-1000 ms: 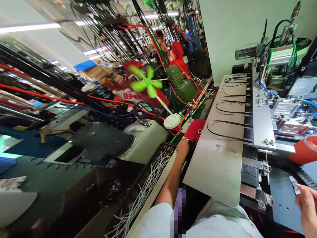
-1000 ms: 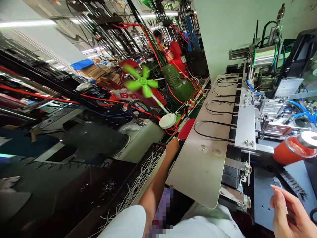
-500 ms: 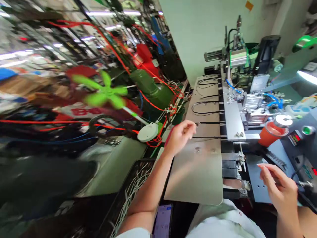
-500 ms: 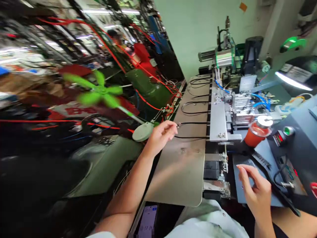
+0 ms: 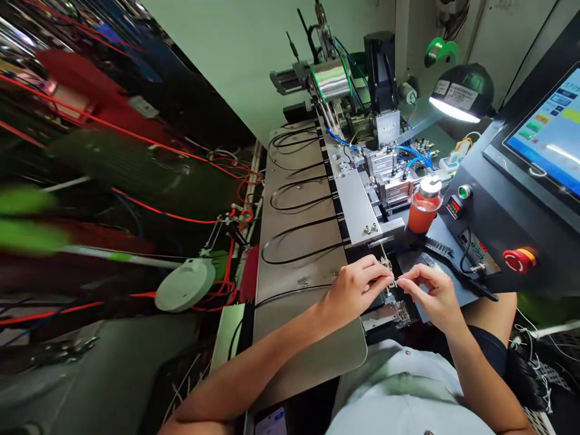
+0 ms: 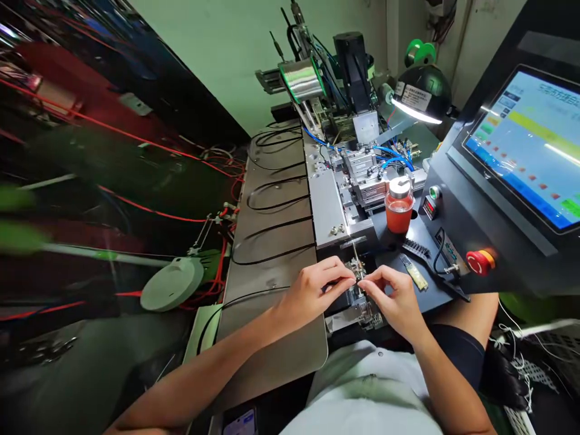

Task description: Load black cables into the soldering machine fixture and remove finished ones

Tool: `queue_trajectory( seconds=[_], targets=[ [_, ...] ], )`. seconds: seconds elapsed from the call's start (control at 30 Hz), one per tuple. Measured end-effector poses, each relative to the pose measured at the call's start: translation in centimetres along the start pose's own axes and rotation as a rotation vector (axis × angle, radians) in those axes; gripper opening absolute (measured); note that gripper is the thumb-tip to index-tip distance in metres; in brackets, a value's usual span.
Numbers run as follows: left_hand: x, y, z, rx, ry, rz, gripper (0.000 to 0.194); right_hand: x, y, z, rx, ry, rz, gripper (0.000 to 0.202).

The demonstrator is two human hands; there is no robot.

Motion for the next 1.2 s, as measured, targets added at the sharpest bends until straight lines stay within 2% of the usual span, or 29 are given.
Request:
queue_trajectory(
  seconds=[0.1,0.3,0.4,0.53,0.67,0.73,0.87,1.2],
  targets=[
    [0.3,0.3,-0.2,0.013,0.030,-0.037,0.020,-0.2,-0.2,0.4,-0.008,0.018,0.000,0.021],
    [1.3,0.3,-0.6,-0.132,0.318,-0.129,0.022,1.5,0.2,1.3,-0.111,0.012,-0.359,0.016],
    [1.7,0.4,-0.7,-0.197,0.433,-0.138,0.022,2.7,0.2,1.2,-0.089,-0.005,-0.425,0.017],
    [1.6,0.4,-0.5,-0.232,0.451,-0.126,0.023,3.1,0.0,0.7,-0.032,-0.025,-0.380,0.021],
    [0.5,0.0,0.6,-0.203,0.187,-0.149,0.022,1.8,-0.4,-0.4,0.056,-0.044,-0.255,0.024],
    [0.1,-0.2,1.4,-0.225,0.070,-0.125,0.021,0.7,-0.5,-1.0,0.093,-0.026,-0.287,0.024],
    [0.2,-0.5,2.4,-0.252,-0.019,-0.027,0.024,-0.7,-0.6,-1.9,0.114,0.006,-0.357,0.026],
    [0.5,-0.6,2.4,-0.272,-0.086,-0.009,0.028,-0.3,-0.4,-2.7,0.136,-0.001,-0.313,0.027]
  ],
)
Point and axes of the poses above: each hand's wrist, its own y-axis away from the middle knuckle, its own x-axis out of the palm, z = x × y, the point moved 2 cm from there along -y, towards the middle knuckle, and after that the axes turned 9 degrees about y, right-handed, at the moved point
